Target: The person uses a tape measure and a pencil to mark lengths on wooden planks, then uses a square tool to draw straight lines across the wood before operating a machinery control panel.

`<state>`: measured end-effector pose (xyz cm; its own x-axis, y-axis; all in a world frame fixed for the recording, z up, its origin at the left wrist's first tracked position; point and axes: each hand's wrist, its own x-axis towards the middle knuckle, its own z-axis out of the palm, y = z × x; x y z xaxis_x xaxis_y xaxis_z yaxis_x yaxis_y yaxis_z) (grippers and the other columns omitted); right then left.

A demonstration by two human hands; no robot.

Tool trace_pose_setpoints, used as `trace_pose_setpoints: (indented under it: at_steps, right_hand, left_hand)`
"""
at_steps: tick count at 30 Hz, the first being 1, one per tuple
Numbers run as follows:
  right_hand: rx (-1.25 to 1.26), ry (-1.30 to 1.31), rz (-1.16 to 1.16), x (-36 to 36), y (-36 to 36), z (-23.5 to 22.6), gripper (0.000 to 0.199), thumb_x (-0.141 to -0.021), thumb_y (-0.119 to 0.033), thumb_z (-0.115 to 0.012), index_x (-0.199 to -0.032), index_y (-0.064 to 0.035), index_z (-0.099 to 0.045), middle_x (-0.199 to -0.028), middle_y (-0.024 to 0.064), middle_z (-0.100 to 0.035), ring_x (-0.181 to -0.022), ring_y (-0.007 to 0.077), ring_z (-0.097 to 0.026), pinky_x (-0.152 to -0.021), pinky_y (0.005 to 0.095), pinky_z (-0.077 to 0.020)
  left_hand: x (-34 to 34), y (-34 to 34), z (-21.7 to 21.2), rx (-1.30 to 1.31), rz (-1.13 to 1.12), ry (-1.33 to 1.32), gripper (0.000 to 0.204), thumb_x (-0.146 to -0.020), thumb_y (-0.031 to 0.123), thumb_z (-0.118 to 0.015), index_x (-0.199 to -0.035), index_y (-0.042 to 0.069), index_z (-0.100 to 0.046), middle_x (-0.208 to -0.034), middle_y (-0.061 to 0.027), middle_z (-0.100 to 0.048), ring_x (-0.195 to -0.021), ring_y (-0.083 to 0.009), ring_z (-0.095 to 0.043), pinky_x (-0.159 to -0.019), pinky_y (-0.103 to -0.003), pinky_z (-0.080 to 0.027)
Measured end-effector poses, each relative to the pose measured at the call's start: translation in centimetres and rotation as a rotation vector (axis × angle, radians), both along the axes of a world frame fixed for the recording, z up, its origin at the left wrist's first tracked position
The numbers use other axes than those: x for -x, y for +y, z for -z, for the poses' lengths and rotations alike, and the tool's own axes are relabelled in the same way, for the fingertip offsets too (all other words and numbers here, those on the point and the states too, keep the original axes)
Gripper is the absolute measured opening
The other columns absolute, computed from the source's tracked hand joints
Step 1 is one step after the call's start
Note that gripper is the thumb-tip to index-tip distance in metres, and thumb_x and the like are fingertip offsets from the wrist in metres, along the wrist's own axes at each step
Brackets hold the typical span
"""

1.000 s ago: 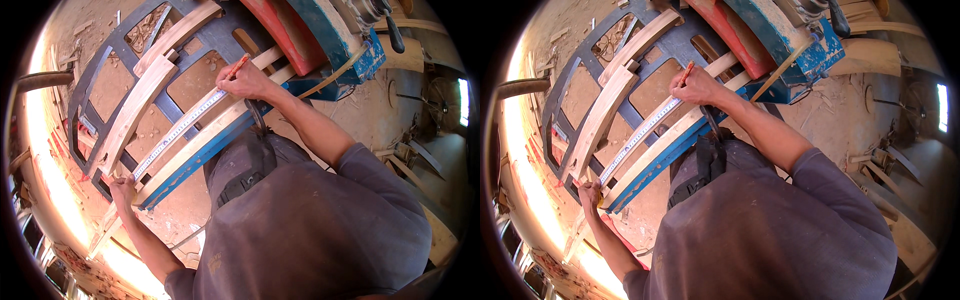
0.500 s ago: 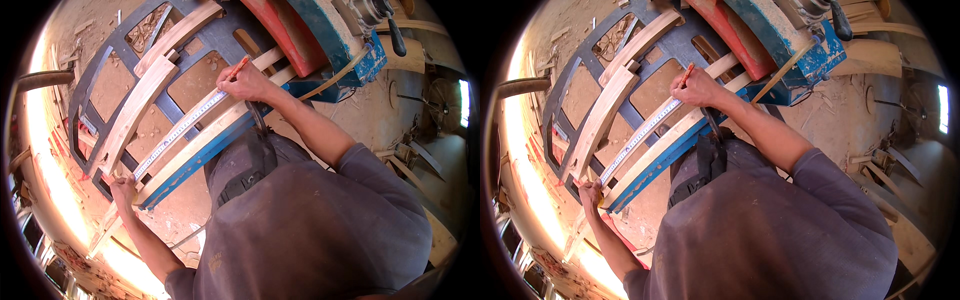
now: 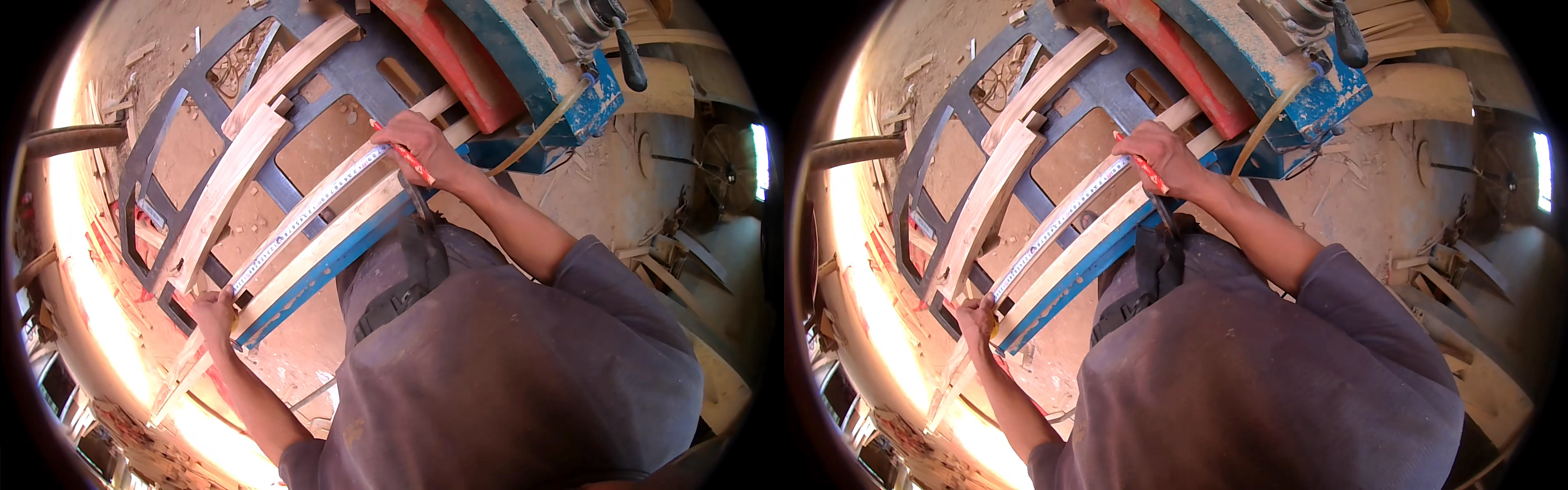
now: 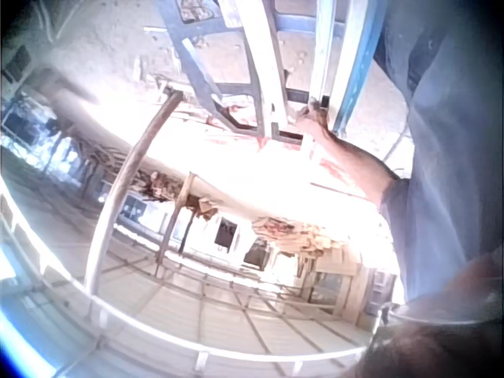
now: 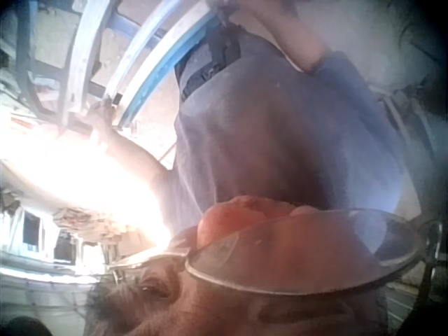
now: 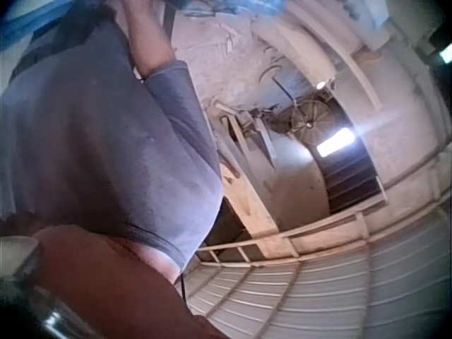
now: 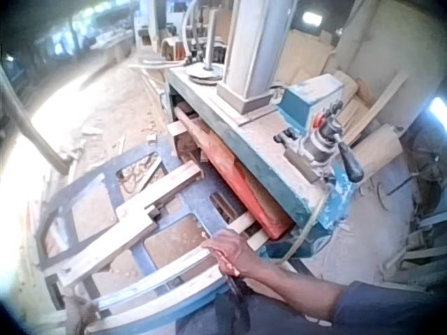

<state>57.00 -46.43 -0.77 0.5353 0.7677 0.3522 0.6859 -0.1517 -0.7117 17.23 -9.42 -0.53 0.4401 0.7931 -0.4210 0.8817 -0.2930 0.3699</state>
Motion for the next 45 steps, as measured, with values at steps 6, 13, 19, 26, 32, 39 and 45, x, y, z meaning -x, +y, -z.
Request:
trace_pose_setpoints:
  at_steps: [6,13,19,26,32,39,45]
  right_hand:
    - [-0.049,-0.111,0.072,-0.2,-0.7,1.0,0.038,-0.072,0.007,-0.069,-0.106,-0.0074,-0.073,-0.092,0.0115,-0.07,-0.096,0.0347,-0.066,-0.091,0.0461,-0.0475]
    - [-0.056,-0.097,0.103,-0.6,-0.5,1.4,0.037,-0.072,0.008,-0.068,-0.104,-0.0091,-0.073,-0.091,0.0088,-0.07,-0.097,0.0325,-0.067,-0.089,0.0432,-0.0464]
    - [-0.064,-0.164,0.152,-0.5,-0.5,1.7,0.033,-0.075,0.008,-0.07,-0.103,-0.0097,-0.074,-0.091,0.0085,-0.07,-0.096,0.0304,-0.068,-0.09,0.0415,-0.0468]
    - [-0.073,-0.21,0.199,-0.4,-0.5,1.8,0.03,-0.077,0.005,-0.068,-0.101,-0.0116,-0.074,-0.091,0.0068,-0.069,-0.098,0.0297,-0.067,-0.093,0.0426,-0.0458]
    - [-0.089,-0.18,0.207,-0.4,-0.4,1.8,0.029,-0.078,0.006,-0.068,-0.1,-0.0115,-0.074,-0.091,0.0074,-0.069,-0.097,0.0302,-0.067,-0.093,0.0427,-0.047]
    - [-0.128,-0.164,0.234,-0.5,-0.4,2.4,0.029,-0.077,0.007,-0.07,-0.1,-0.0112,-0.074,-0.091,0.0081,-0.07,-0.096,0.0309,-0.067,-0.091,0.043,-0.0482]
    - [-0.133,-0.142,0.227,-0.4,-0.4,2.1,0.029,-0.077,0.007,-0.07,-0.1,-0.0107,-0.074,-0.092,0.0086,-0.071,-0.097,0.0314,-0.068,-0.092,0.0431,-0.0485]
  left_hand:
    - [-5.1,-4.5,-1.2,-0.004,-0.067,-0.02,0.037,-0.09,0.028,-0.083,-0.081,-0.007,-0.078,-0.077,-0.0153,-0.069,-0.068,-0.0239,-0.065,-0.069,-0.039,-0.051]
    - [-10.4,-9.5,-2.5,-0.034,-0.046,-0.116,0.034,-0.091,0.026,-0.084,-0.086,-0.007,-0.077,-0.081,-0.0141,-0.068,-0.07,-0.0244,-0.065,-0.07,-0.038,-0.053]
    - [-12.6,-10.9,-2.4,0.04,-0.074,-0.061,0.036,-0.093,0.032,-0.083,-0.09,-0.004,-0.079,-0.086,-0.0153,-0.07,-0.073,-0.0284,-0.069,-0.074,-0.04,-0.054]
    - [-14.2,-12.0,-3.3,-0.001,-0.024,-0.024,0.037,-0.093,0.034,-0.082,-0.092,-0.004,-0.079,-0.089,-0.0166,-0.073,-0.078,-0.0308,-0.073,-0.079,-0.041,-0.055]
    - [-14.9,-12.3,-3.7,0.037,-0.061,-0.011,0.038,-0.093,0.033,-0.082,-0.091,-0.004,-0.079,-0.086,-0.0165,-0.073,-0.072,-0.0285,-0.074,-0.076,-0.041,-0.056]
    - [-14.9,-12.2,-3.7,0.03,-0.034,-0.027,0.038,-0.093,0.033,-0.082,-0.091,-0.005,-0.079,-0.085,-0.0157,-0.073,-0.071,-0.0274,-0.073,-0.074,-0.04,-0.056]
    - [-14.7,-11.7,-3.1,0.068,-0.039,-0.002,0.036,-0.092,0.032,-0.082,-0.092,-0.004,-0.082,-0.09,-0.0153,-0.072,-0.077,-0.0287,-0.071,-0.077,-0.041,-0.055]
